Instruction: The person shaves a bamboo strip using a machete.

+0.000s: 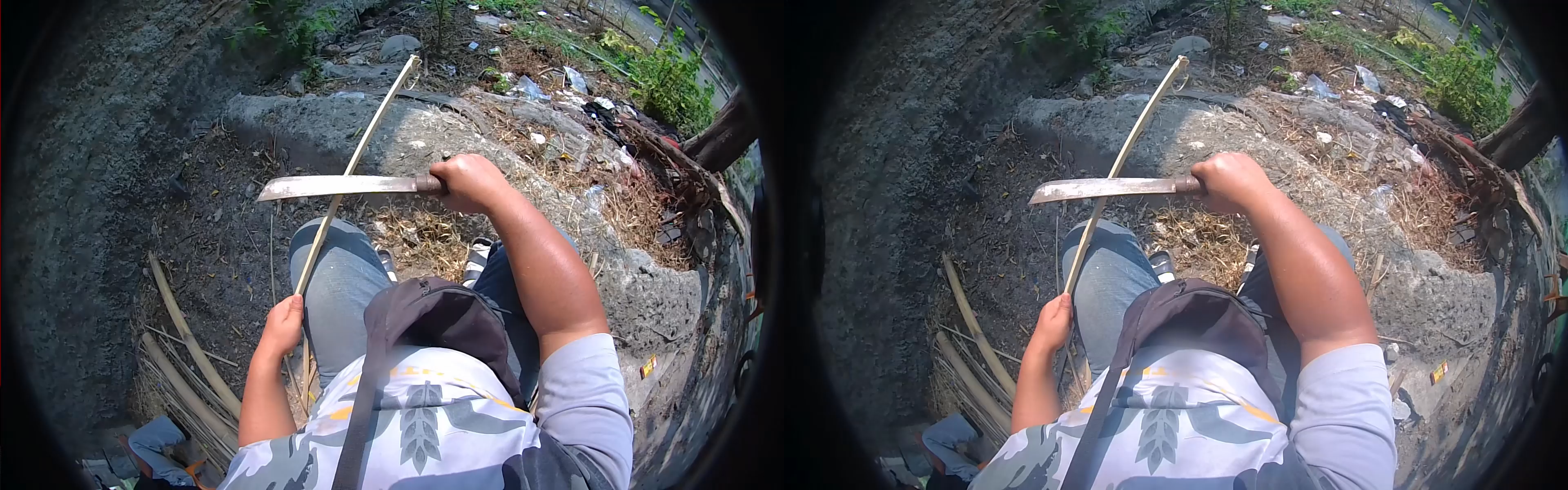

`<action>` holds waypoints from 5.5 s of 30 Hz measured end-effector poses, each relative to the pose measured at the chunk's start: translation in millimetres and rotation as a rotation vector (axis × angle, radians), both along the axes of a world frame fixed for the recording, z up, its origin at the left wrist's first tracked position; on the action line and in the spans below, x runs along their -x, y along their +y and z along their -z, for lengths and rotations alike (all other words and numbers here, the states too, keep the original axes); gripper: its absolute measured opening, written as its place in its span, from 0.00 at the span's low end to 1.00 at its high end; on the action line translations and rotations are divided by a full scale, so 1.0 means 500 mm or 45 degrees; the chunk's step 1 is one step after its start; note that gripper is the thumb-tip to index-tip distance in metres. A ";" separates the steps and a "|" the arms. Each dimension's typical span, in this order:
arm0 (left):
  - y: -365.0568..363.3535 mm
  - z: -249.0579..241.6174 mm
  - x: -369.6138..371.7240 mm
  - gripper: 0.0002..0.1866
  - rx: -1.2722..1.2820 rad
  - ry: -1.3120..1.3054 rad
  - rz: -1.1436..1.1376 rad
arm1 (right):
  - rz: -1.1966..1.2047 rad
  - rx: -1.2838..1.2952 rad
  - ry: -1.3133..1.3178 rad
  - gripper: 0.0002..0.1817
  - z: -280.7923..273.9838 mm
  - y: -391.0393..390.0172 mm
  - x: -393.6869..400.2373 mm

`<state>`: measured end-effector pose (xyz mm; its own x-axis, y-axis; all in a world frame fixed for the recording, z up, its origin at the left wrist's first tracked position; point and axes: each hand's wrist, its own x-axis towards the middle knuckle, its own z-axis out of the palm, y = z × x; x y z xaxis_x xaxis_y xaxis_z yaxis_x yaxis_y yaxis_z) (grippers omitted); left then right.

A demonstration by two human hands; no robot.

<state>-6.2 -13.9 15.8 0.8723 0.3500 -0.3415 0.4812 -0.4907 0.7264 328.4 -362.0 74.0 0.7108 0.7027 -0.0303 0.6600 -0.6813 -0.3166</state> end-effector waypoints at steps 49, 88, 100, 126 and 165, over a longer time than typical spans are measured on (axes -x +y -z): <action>-0.027 -0.026 -0.026 0.30 -0.124 -0.040 0.012 | -0.182 0.086 -0.136 0.07 -0.006 0.025 0.030; -0.077 -0.097 0.011 0.26 -0.334 -0.298 0.102 | -0.086 -0.389 -0.616 0.14 -0.012 -0.020 -0.012; -0.076 -0.192 -0.034 0.24 -0.484 -0.484 0.093 | 0.011 -0.662 -0.774 0.17 -0.040 -0.031 0.003; -0.057 -0.246 -0.098 0.22 -0.712 -0.447 0.079 | 0.292 -0.620 -0.535 0.10 -0.023 -0.067 -0.046; -0.075 -0.172 -0.013 0.23 -0.673 -0.409 0.009 | 0.359 -0.501 -0.105 0.13 -0.005 -0.054 -0.047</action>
<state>0.4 -51.3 101.6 0.9057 0.3940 0.1567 0.2744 -0.8263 0.4919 351.9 -389.2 76.5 0.8638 0.4296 0.2632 0.5009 -0.6759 -0.5406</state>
